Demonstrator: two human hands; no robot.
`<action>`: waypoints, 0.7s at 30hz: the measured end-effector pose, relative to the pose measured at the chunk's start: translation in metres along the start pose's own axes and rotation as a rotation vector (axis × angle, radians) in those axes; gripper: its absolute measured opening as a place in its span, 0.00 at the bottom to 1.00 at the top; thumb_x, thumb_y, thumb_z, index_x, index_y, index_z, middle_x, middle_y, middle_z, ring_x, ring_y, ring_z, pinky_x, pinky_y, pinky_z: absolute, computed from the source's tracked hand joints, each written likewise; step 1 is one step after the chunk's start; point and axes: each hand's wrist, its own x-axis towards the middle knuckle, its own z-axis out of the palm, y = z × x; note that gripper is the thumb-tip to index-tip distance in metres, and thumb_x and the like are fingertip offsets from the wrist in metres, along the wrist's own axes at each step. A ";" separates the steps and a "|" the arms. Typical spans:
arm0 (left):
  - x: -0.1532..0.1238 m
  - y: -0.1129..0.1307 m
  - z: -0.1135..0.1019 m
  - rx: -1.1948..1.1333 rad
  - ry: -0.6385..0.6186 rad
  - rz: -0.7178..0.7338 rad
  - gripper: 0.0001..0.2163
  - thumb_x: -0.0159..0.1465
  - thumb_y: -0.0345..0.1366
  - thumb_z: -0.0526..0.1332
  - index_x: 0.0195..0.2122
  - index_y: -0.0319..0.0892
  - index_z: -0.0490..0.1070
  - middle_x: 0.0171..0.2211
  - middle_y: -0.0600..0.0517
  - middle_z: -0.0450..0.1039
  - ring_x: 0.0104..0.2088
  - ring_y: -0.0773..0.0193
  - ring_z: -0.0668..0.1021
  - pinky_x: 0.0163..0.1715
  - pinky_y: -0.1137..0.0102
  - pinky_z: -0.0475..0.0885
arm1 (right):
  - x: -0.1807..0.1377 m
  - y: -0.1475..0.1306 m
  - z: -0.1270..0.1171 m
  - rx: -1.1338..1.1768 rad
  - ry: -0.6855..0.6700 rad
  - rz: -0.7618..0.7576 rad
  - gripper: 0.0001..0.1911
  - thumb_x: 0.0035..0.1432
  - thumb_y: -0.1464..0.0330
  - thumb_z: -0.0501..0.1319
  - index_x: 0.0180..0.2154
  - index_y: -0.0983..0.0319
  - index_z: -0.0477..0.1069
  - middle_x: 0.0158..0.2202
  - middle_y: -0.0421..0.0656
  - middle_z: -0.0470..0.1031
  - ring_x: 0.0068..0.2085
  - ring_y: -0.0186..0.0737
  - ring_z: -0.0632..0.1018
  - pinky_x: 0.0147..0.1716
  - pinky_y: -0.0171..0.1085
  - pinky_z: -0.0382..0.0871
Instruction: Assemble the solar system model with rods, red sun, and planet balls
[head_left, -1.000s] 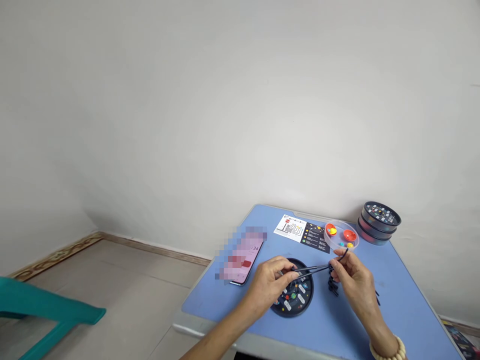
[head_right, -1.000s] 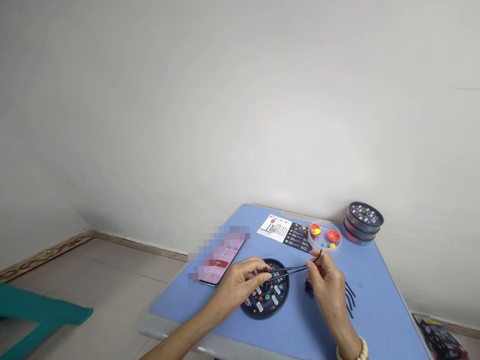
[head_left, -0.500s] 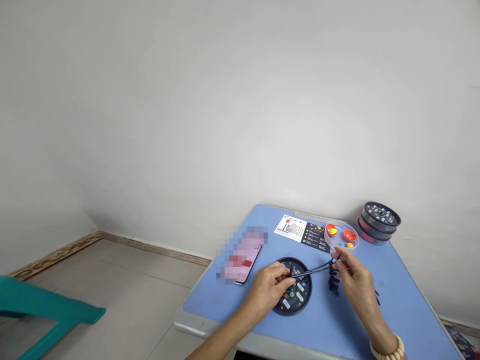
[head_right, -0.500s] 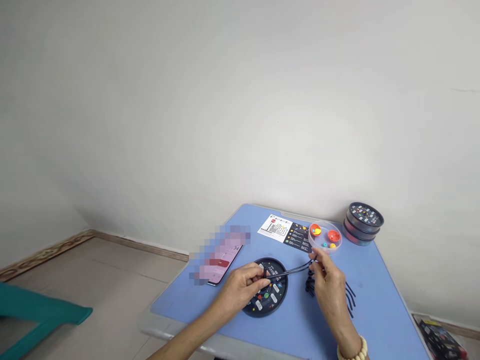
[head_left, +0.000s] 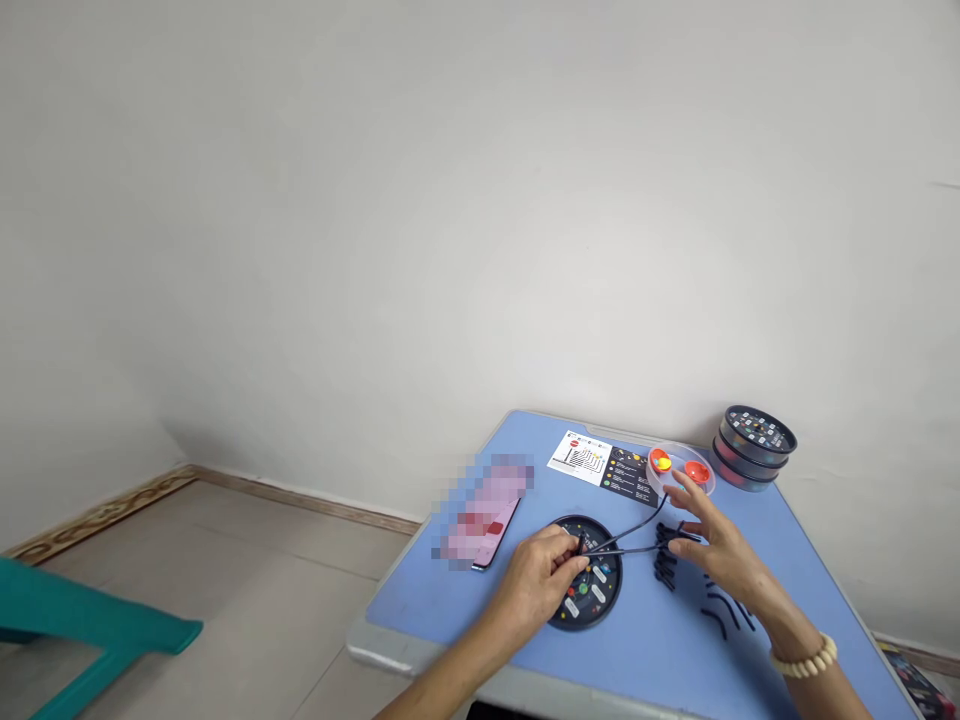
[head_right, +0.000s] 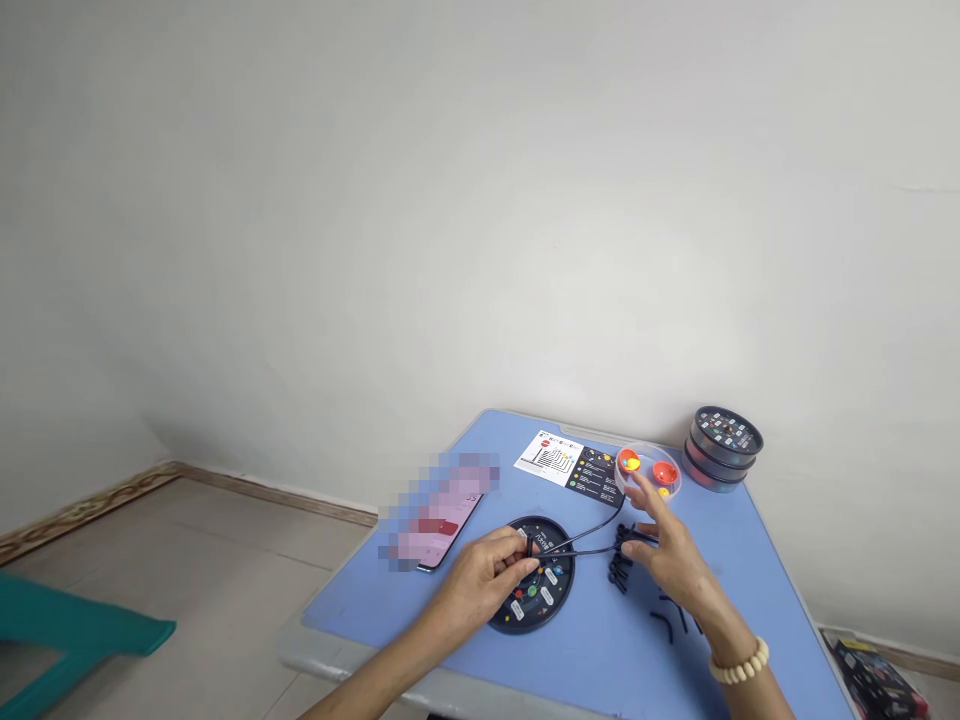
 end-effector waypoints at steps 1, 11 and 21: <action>0.000 0.000 0.000 -0.004 -0.003 0.001 0.08 0.58 0.33 0.58 0.22 0.42 0.70 0.26 0.53 0.66 0.26 0.63 0.70 0.26 0.72 0.63 | 0.003 0.001 -0.002 -0.010 -0.040 0.000 0.37 0.48 0.72 0.63 0.61 0.50 0.62 0.57 0.43 0.72 0.59 0.46 0.69 0.53 0.47 0.66; 0.001 -0.004 0.003 0.001 -0.019 -0.016 0.07 0.58 0.33 0.57 0.24 0.41 0.68 0.25 0.55 0.63 0.25 0.65 0.67 0.24 0.73 0.61 | 0.010 0.020 0.004 -0.130 -0.032 0.006 0.11 0.51 0.61 0.63 0.32 0.61 0.77 0.24 0.38 0.73 0.28 0.38 0.72 0.31 0.37 0.68; 0.001 -0.003 0.005 0.007 -0.025 -0.025 0.06 0.57 0.34 0.57 0.26 0.41 0.70 0.26 0.53 0.64 0.27 0.63 0.69 0.26 0.72 0.63 | 0.002 0.018 0.001 -0.127 0.004 0.011 0.18 0.51 0.58 0.64 0.42 0.61 0.76 0.32 0.41 0.78 0.33 0.40 0.77 0.35 0.38 0.71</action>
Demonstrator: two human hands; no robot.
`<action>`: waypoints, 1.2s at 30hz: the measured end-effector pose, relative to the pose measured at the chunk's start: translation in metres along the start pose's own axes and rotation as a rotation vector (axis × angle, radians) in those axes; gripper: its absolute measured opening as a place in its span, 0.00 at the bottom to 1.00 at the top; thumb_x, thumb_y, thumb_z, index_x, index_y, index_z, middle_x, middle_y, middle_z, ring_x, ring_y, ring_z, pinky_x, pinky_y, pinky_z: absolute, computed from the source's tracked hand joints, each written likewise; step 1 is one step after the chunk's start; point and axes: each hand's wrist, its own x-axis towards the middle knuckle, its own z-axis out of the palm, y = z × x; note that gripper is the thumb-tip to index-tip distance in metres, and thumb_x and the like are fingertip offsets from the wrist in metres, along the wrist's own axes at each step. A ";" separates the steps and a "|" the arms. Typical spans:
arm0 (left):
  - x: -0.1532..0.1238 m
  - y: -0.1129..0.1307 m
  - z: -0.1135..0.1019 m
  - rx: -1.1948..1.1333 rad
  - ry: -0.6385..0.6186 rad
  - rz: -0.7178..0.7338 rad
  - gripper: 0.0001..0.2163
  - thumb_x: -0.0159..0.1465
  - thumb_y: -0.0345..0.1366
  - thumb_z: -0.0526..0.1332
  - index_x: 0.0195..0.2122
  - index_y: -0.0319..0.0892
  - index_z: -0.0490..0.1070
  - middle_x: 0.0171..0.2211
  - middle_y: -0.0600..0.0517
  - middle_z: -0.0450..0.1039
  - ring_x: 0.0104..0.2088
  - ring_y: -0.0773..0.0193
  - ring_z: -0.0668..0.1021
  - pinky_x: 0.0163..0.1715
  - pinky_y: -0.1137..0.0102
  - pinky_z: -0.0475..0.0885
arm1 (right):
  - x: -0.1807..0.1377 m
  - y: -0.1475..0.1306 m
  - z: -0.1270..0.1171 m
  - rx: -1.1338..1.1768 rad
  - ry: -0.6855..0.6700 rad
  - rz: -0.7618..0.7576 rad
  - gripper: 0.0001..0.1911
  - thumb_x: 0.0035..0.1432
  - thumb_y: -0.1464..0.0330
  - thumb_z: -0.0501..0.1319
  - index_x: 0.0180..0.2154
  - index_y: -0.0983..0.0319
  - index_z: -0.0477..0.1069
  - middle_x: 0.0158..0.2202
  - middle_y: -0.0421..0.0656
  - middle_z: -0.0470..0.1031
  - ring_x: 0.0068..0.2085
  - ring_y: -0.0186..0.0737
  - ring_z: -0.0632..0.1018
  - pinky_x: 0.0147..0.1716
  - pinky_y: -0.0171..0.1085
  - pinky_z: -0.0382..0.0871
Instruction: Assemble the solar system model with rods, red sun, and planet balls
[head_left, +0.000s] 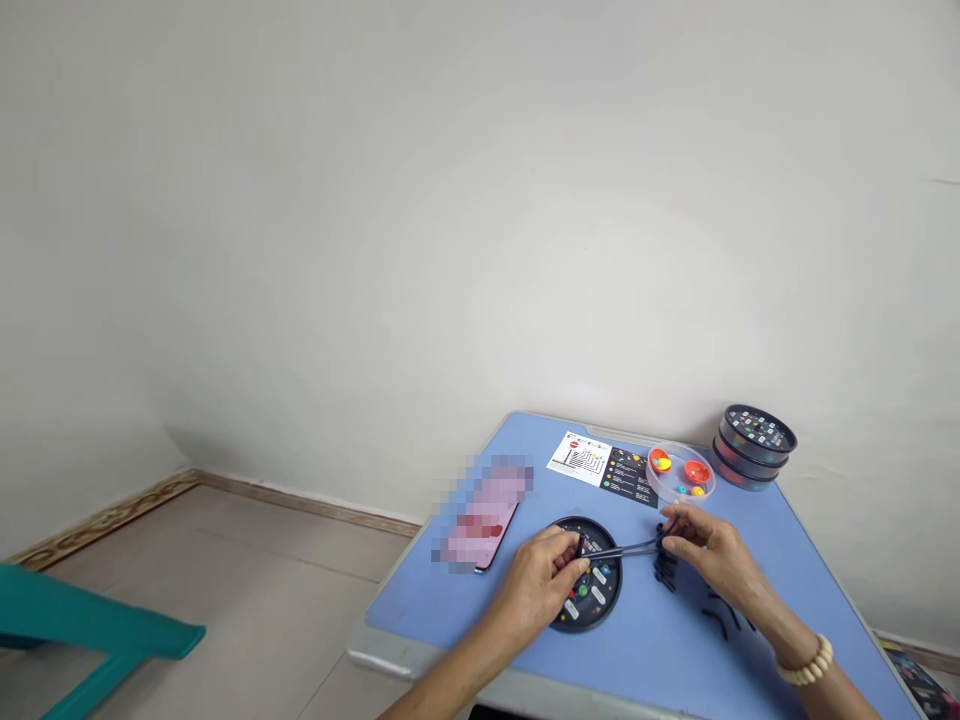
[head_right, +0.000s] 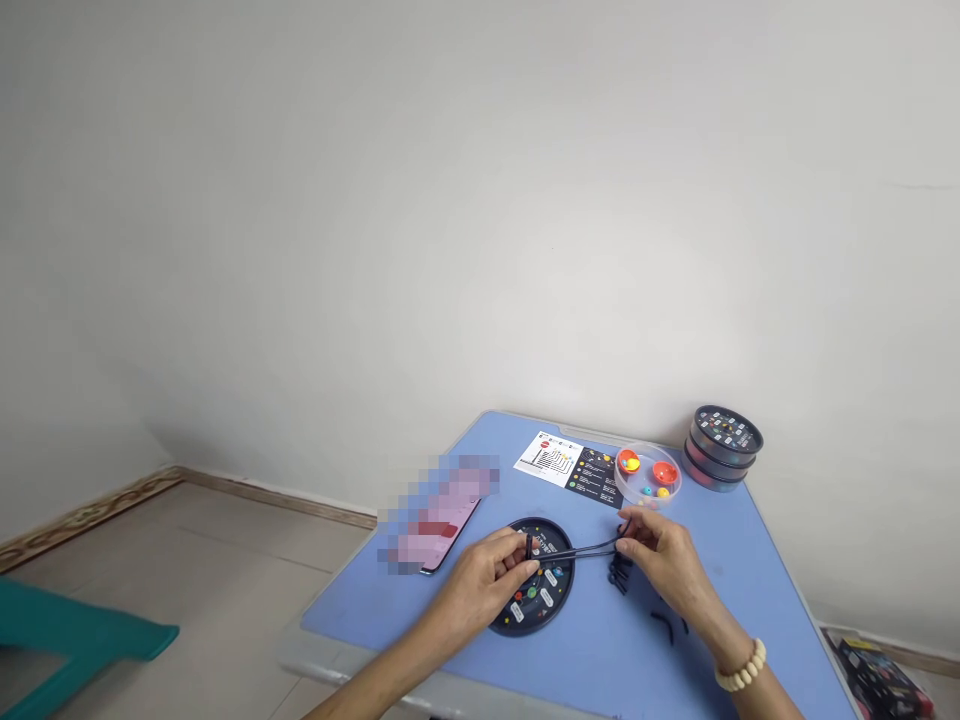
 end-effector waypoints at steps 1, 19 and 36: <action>0.000 0.000 0.000 0.000 -0.001 -0.001 0.06 0.57 0.34 0.57 0.26 0.41 0.70 0.26 0.53 0.64 0.27 0.63 0.69 0.26 0.72 0.63 | 0.000 -0.001 -0.008 0.003 -0.005 -0.001 0.20 0.51 0.59 0.65 0.44 0.60 0.76 0.34 0.42 0.79 0.34 0.41 0.77 0.36 0.39 0.72; 0.006 -0.003 0.000 -0.086 -0.052 -0.049 0.05 0.52 0.32 0.58 0.27 0.40 0.73 0.25 0.55 0.62 0.25 0.64 0.67 0.26 0.71 0.62 | -0.017 0.022 -0.069 -0.655 -0.026 0.122 0.11 0.56 0.66 0.56 0.34 0.59 0.77 0.31 0.43 0.81 0.33 0.44 0.78 0.35 0.38 0.66; 0.006 0.003 0.007 -0.105 -0.037 -0.056 0.03 0.51 0.31 0.59 0.24 0.41 0.72 0.25 0.56 0.62 0.24 0.66 0.66 0.24 0.73 0.63 | -0.009 0.006 -0.054 -0.956 -0.110 0.157 0.15 0.49 0.83 0.53 0.26 0.62 0.74 0.27 0.45 0.78 0.30 0.41 0.75 0.26 0.34 0.51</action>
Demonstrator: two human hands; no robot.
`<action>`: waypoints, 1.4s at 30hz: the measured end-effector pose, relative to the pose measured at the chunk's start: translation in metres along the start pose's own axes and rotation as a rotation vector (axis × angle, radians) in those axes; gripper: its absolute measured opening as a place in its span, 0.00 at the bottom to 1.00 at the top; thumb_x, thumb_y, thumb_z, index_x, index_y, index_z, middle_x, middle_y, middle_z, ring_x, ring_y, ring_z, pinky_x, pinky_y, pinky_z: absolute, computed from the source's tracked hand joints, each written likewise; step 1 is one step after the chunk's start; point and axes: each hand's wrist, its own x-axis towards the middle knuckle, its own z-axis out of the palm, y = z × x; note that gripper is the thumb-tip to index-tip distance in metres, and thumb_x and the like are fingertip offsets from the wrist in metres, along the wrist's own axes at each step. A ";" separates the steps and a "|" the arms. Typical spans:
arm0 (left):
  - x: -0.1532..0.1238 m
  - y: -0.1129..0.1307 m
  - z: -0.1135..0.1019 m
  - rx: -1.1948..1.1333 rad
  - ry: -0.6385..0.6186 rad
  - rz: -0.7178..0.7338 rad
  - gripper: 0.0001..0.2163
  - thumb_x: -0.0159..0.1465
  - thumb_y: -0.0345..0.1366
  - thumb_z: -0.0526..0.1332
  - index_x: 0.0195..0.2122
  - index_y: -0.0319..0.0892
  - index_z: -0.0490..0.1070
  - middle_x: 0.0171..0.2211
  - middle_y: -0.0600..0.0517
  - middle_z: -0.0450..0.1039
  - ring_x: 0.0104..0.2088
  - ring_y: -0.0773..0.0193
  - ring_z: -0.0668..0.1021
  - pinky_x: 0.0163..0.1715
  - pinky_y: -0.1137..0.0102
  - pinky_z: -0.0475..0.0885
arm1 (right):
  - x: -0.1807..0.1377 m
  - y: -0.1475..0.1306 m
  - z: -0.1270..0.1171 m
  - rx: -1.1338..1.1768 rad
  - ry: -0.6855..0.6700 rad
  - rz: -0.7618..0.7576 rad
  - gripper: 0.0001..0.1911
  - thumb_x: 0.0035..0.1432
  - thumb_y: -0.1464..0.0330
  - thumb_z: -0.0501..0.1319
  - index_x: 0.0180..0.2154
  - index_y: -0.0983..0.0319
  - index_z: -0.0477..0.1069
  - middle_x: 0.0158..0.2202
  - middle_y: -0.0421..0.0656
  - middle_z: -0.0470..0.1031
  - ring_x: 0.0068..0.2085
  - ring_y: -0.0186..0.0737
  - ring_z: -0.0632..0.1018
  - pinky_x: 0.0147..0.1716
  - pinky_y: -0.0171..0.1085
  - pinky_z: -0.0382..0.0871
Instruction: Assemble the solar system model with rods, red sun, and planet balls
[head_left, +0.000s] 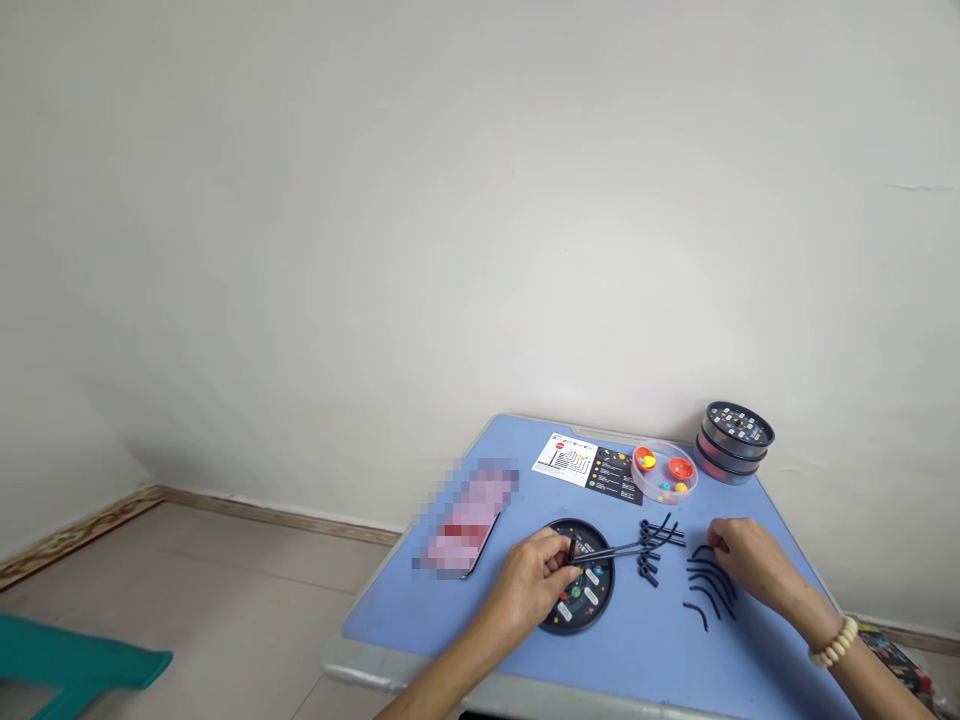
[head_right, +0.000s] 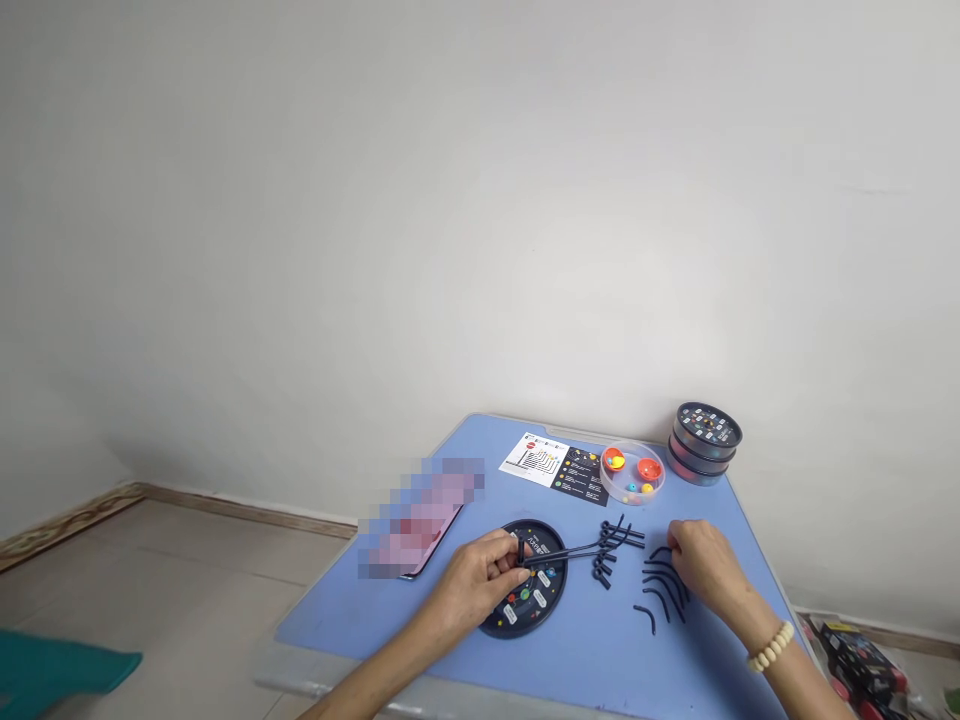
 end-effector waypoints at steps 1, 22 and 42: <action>0.000 0.001 0.001 0.000 -0.002 0.001 0.03 0.51 0.31 0.59 0.24 0.41 0.72 0.25 0.56 0.62 0.24 0.66 0.66 0.24 0.73 0.62 | 0.000 0.000 0.000 -0.005 0.002 0.004 0.15 0.48 0.83 0.53 0.25 0.62 0.73 0.26 0.45 0.78 0.29 0.41 0.75 0.26 0.34 0.51; -0.009 0.005 -0.003 -0.034 -0.043 0.024 0.21 0.50 0.23 0.53 0.43 0.39 0.75 0.32 0.51 0.73 0.31 0.64 0.74 0.30 0.73 0.72 | -0.002 0.012 0.007 -0.029 0.075 0.053 0.15 0.49 0.81 0.54 0.30 0.61 0.75 0.30 0.45 0.80 0.31 0.42 0.76 0.26 0.34 0.50; 0.009 0.067 -0.021 0.367 0.258 0.411 0.11 0.66 0.34 0.55 0.30 0.45 0.75 0.30 0.49 0.77 0.34 0.57 0.75 0.37 0.64 0.69 | -0.013 0.021 0.014 -0.063 0.093 0.028 0.15 0.53 0.81 0.51 0.31 0.60 0.73 0.29 0.45 0.80 0.31 0.41 0.77 0.25 0.34 0.49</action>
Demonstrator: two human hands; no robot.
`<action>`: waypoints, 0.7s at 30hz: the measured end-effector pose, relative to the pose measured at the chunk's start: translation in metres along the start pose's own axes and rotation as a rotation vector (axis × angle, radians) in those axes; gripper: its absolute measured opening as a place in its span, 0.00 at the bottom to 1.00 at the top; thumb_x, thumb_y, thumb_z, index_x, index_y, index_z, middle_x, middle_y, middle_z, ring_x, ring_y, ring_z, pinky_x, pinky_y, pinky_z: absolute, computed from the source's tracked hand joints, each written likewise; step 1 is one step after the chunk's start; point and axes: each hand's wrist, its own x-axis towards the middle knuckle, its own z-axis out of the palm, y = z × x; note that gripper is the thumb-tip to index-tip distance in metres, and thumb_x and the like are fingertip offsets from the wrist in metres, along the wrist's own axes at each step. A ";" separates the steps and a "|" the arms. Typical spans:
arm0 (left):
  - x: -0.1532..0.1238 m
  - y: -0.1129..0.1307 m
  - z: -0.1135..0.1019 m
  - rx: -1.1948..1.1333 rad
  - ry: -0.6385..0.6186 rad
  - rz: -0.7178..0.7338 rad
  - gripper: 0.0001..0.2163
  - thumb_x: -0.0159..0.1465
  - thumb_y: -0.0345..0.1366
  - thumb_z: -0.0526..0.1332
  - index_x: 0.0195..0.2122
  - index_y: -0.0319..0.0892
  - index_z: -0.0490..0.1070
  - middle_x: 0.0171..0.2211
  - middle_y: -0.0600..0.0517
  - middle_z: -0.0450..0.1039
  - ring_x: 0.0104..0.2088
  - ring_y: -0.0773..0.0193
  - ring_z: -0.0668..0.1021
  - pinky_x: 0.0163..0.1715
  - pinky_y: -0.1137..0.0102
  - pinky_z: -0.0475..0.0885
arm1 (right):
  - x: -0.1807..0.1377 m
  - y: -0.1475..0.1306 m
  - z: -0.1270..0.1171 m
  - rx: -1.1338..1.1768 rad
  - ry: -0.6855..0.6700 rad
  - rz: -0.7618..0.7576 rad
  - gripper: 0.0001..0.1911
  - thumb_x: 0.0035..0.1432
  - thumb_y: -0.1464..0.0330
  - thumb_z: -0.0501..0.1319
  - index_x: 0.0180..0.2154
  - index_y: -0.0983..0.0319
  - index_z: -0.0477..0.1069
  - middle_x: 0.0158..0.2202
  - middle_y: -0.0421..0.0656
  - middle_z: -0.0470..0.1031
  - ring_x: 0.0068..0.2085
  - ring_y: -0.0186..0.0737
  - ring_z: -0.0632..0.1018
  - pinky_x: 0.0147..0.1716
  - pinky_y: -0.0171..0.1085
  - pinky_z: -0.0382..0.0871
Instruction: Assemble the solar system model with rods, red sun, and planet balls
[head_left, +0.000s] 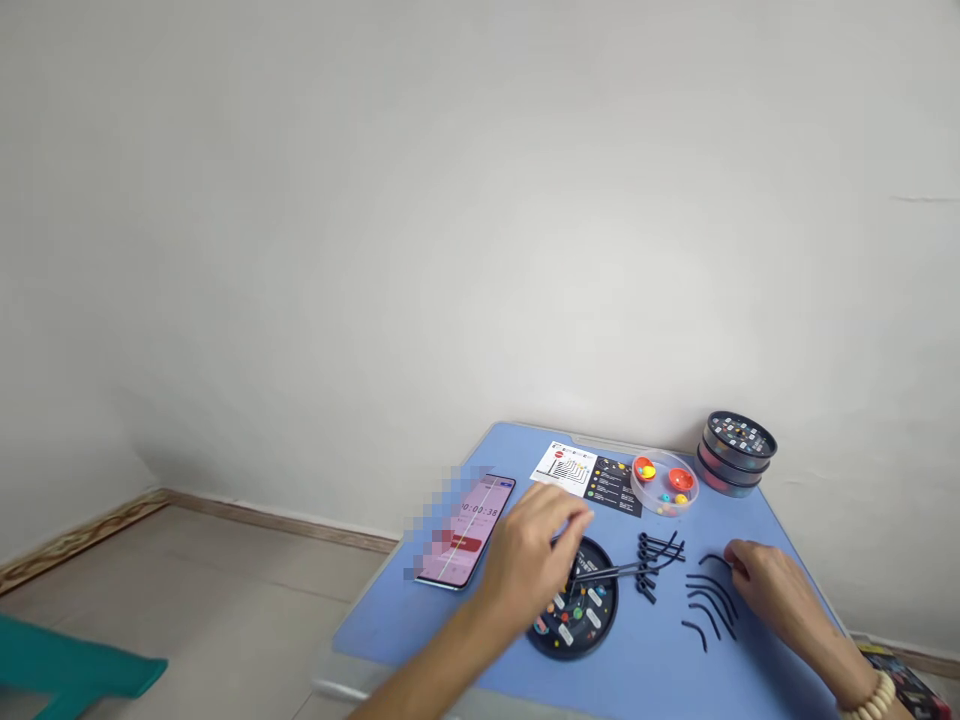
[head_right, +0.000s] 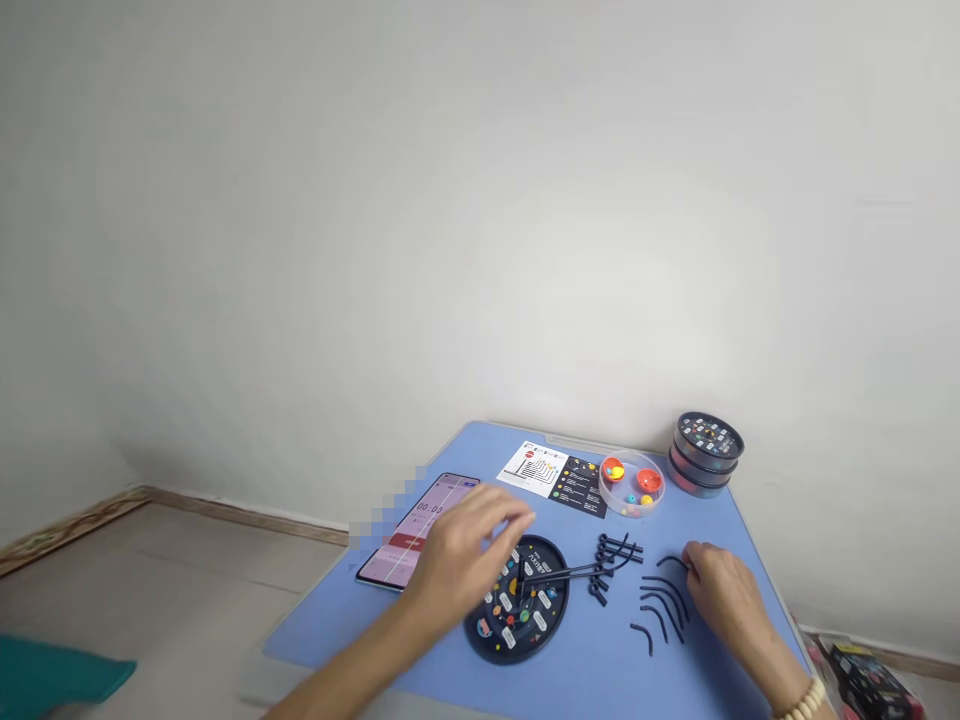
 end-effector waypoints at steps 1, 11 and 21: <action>-0.013 0.009 0.003 0.002 -0.012 0.070 0.12 0.67 0.34 0.53 0.31 0.45 0.76 0.28 0.48 0.76 0.32 0.57 0.74 0.35 0.64 0.69 | 0.000 0.000 0.001 0.005 0.006 -0.001 0.15 0.54 0.81 0.51 0.31 0.60 0.73 0.30 0.45 0.80 0.31 0.41 0.77 0.25 0.34 0.49; -0.066 0.018 0.081 0.562 -0.393 0.396 0.13 0.57 0.21 0.60 0.43 0.37 0.73 0.29 0.49 0.76 0.29 0.58 0.78 0.20 0.71 0.70 | -0.008 -0.006 0.001 0.029 0.051 0.039 0.13 0.53 0.81 0.51 0.31 0.61 0.70 0.28 0.45 0.78 0.27 0.41 0.75 0.24 0.35 0.47; -0.046 0.043 0.110 0.770 -0.463 0.372 0.04 0.59 0.22 0.61 0.32 0.35 0.73 0.25 0.47 0.73 0.25 0.57 0.78 0.15 0.71 0.69 | -0.011 -0.004 0.004 0.051 0.081 0.031 0.12 0.52 0.81 0.52 0.28 0.59 0.68 0.26 0.42 0.76 0.26 0.38 0.73 0.24 0.34 0.47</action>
